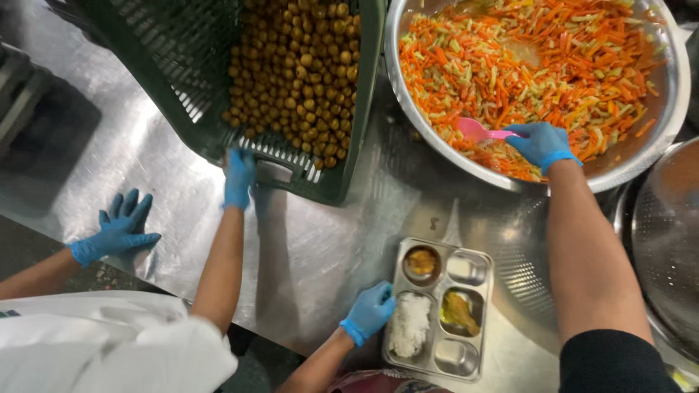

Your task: The person scoops mixed vegetables from a large bowl into compartmentalized metal trays using a pink plastic spoon. They place the filled trays on a stainless steel counter while another worker handles additional trays nearby.

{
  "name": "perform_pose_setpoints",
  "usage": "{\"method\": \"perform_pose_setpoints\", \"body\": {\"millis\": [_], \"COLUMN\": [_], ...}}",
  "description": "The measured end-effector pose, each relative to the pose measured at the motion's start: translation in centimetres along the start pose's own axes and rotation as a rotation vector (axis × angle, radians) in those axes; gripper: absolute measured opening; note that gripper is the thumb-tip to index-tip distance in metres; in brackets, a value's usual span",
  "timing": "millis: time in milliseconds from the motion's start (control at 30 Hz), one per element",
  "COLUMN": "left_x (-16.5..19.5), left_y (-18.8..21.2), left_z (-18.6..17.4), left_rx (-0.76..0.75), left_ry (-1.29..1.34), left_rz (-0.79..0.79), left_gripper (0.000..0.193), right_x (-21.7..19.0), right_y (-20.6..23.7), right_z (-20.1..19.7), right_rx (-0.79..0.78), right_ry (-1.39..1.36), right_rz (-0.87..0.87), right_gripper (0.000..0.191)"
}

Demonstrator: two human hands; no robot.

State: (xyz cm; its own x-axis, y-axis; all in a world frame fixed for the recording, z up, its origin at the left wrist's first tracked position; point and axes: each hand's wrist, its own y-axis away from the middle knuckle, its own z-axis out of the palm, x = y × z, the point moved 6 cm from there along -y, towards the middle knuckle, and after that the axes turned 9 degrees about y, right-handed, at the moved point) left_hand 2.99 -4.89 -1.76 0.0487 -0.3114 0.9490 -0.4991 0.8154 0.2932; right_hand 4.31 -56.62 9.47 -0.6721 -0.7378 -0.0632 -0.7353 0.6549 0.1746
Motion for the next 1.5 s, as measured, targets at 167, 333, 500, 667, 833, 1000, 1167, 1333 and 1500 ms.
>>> {"method": "perform_pose_setpoints", "body": {"millis": [167, 333, 500, 667, 833, 1000, 1167, 1333, 1500], "left_x": [1.0, 2.4, 2.7, 2.0, 0.8, 4.6, 11.0, 6.5, 4.4], "left_y": [0.7, 1.1, 0.5, 2.9, 4.6, 7.2, 9.9, 8.2, 7.8], "left_z": [-5.6, -7.1, -4.0, -4.7, -3.0, -1.4, 1.3, 0.9, 1.5], "left_rx": [0.151, 0.224, -0.107, 0.243, 0.238, 0.245, -0.319, 0.235, 0.266], "left_ry": [-0.023, -0.056, 0.41, -0.078, -0.086, -0.077, 0.082, -0.13, -0.128], "left_rz": [0.039, 0.091, -0.038, 0.15, 0.113, 0.108, 0.604, 0.096, 0.103], "left_gripper": [0.024, 0.024, 0.034, 0.029, 0.031, 0.032, 0.026, 0.033, 0.033], "right_x": [2.0, -0.3, -1.7, 1.8, 4.1, 6.8, 8.5, 10.2, 10.7], "right_y": [1.3, 2.8, 4.5, 8.0, 12.3, 16.0, 17.4, 17.2, 17.4], "right_z": [-2.7, -2.8, -2.0, -5.8, -7.2, -7.6, -8.5, -9.1, -9.6], "right_rx": [0.013, 0.069, 0.06, 0.176, 0.128, 0.091, 0.079, 0.002, -0.038], "right_ry": [-0.181, 0.034, -0.054, -0.051, -0.085, -0.31, -0.351, -0.185, -0.099], "right_rz": [0.034, 0.037, 0.036, 0.097, 0.097, 0.137, 0.105, 0.084, 0.079], "right_gripper": [0.047, 0.044, 0.049, 0.05, 0.049, 0.049, 0.052, 0.055, 0.058]}}
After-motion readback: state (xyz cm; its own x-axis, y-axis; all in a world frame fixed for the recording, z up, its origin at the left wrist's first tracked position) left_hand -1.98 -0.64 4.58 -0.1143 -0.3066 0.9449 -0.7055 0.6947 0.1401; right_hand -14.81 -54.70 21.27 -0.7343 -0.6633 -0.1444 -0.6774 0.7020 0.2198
